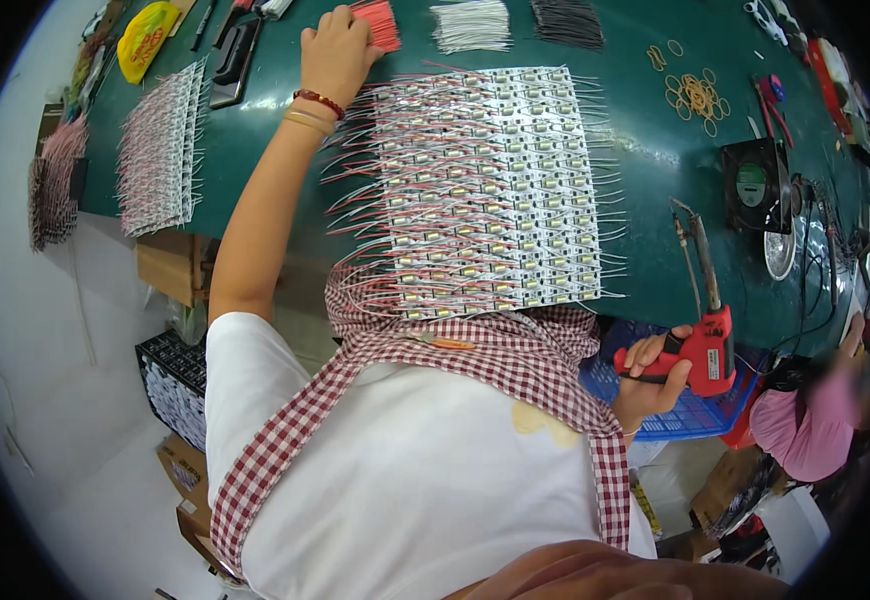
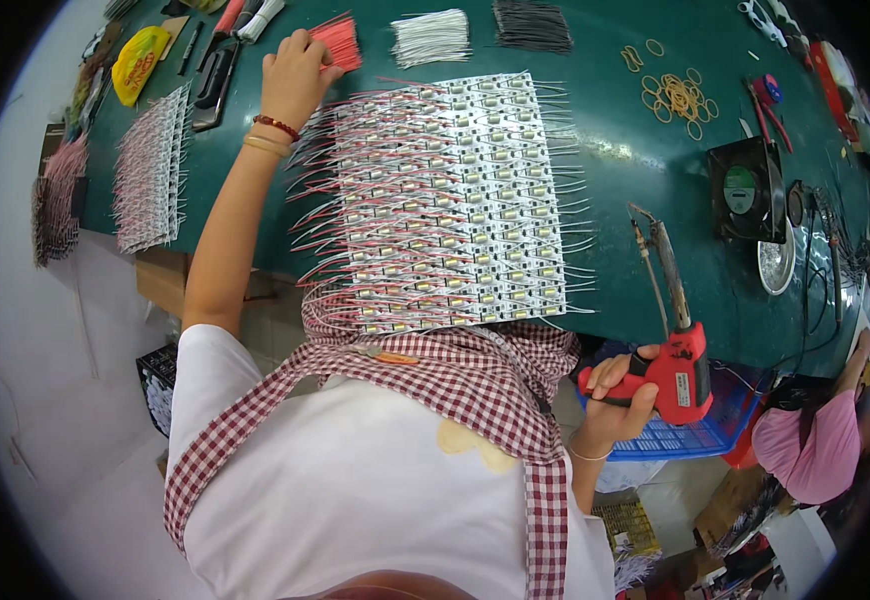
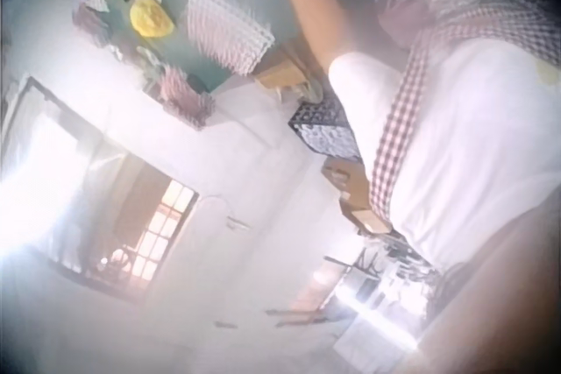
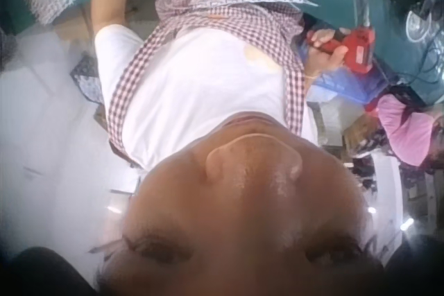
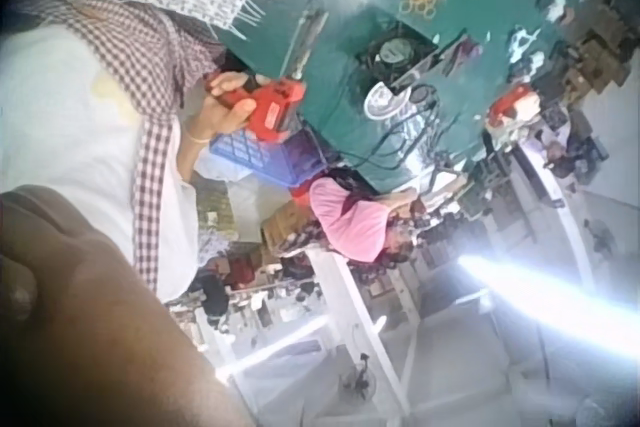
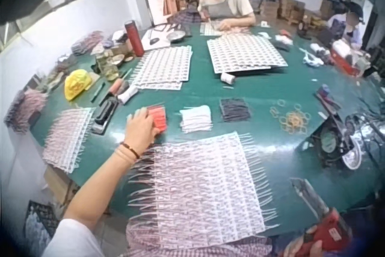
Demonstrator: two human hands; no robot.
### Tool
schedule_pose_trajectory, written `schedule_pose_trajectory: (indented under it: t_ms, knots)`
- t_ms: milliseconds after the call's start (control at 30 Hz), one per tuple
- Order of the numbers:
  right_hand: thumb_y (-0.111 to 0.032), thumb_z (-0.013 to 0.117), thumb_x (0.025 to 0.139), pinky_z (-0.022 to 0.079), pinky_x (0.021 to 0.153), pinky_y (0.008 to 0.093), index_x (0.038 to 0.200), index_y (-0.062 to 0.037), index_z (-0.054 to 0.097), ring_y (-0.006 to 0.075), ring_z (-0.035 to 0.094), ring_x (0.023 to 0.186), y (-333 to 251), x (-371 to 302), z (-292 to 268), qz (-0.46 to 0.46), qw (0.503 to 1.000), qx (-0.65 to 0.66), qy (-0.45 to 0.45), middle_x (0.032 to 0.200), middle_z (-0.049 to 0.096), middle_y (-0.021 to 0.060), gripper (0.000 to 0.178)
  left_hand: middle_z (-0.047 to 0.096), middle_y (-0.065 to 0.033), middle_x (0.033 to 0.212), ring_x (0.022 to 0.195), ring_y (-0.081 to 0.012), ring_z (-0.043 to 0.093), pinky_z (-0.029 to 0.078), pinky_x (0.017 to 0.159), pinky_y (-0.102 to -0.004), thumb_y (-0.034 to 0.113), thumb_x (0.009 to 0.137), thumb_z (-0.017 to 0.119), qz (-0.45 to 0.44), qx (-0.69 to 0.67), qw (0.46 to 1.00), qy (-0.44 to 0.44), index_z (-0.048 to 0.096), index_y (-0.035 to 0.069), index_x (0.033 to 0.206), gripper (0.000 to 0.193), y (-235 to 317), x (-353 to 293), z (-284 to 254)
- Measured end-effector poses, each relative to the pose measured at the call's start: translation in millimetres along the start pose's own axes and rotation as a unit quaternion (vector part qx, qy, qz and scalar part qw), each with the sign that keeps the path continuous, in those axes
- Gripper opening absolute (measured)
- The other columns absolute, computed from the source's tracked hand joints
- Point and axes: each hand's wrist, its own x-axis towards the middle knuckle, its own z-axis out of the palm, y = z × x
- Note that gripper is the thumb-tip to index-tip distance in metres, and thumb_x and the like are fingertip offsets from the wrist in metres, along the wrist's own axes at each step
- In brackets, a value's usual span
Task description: Manually assemble and heat-seal LED strips or light components using a heat gun.
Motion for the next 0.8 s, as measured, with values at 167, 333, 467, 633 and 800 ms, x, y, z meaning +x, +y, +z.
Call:
schedule_pose_trajectory:
  t_ms: [167,333,467,633,800]
  knots:
    - [-0.038,0.044,0.097,0.037,0.046,0.0240,0.120,0.0018,0.041,0.0111,0.041,0.047,-1,40,15,0.027,0.997,0.049,-0.044,0.066,0.049,0.0076,0.046,0.057,-0.0063,0.083,0.082,-0.0277,0.058,0.046,0.070,-0.0416,0.017,0.076,0.068,0.154,-0.203,0.967,-0.011,0.061,0.008,0.081,0.013,64,31,3]
    - [-0.030,0.042,0.099,0.039,0.055,0.0271,0.121,0.0013,0.044,0.0113,0.043,0.053,13,85,39,0.080,0.980,0.171,-0.055,0.072,0.049,0.0071,0.038,0.063,-0.0130,0.082,0.079,-0.0315,0.061,0.049,0.072,-0.0386,0.018,0.081,0.061,0.070,-0.332,0.919,-0.200,0.063,0.003,0.078,0.015,132,68,32]
    - [-0.028,0.044,0.098,0.043,0.065,0.0313,0.118,0.0007,0.046,0.0140,0.049,0.064,31,95,49,0.123,0.973,0.195,-0.021,0.078,0.053,0.0091,0.034,0.065,-0.0164,0.079,0.073,-0.0330,0.063,0.050,0.069,-0.0411,0.019,0.080,0.060,0.070,-0.291,0.927,-0.226,0.064,0.000,0.077,0.020,142,80,41]
    - [-0.028,0.046,0.098,0.045,0.069,0.0332,0.118,-0.0010,0.047,0.0152,0.051,0.067,52,91,50,0.159,0.958,0.239,-0.029,0.080,0.054,0.0095,0.033,0.066,-0.0171,0.079,0.076,-0.0332,0.064,0.051,0.071,-0.0402,0.016,0.080,0.061,0.063,-0.310,0.926,-0.207,0.064,0.000,0.077,0.016,144,78,42]
    - [-0.025,0.050,0.096,0.042,0.098,0.0437,0.119,-0.0027,0.047,0.0190,0.055,0.084,69,80,50,0.144,0.951,0.271,-0.026,0.095,0.054,0.0113,0.032,0.066,-0.0175,0.080,0.077,-0.0338,0.064,0.050,0.072,-0.0402,0.012,0.080,0.062,0.084,-0.305,0.920,-0.230,0.065,0.001,0.079,0.012,151,86,43]
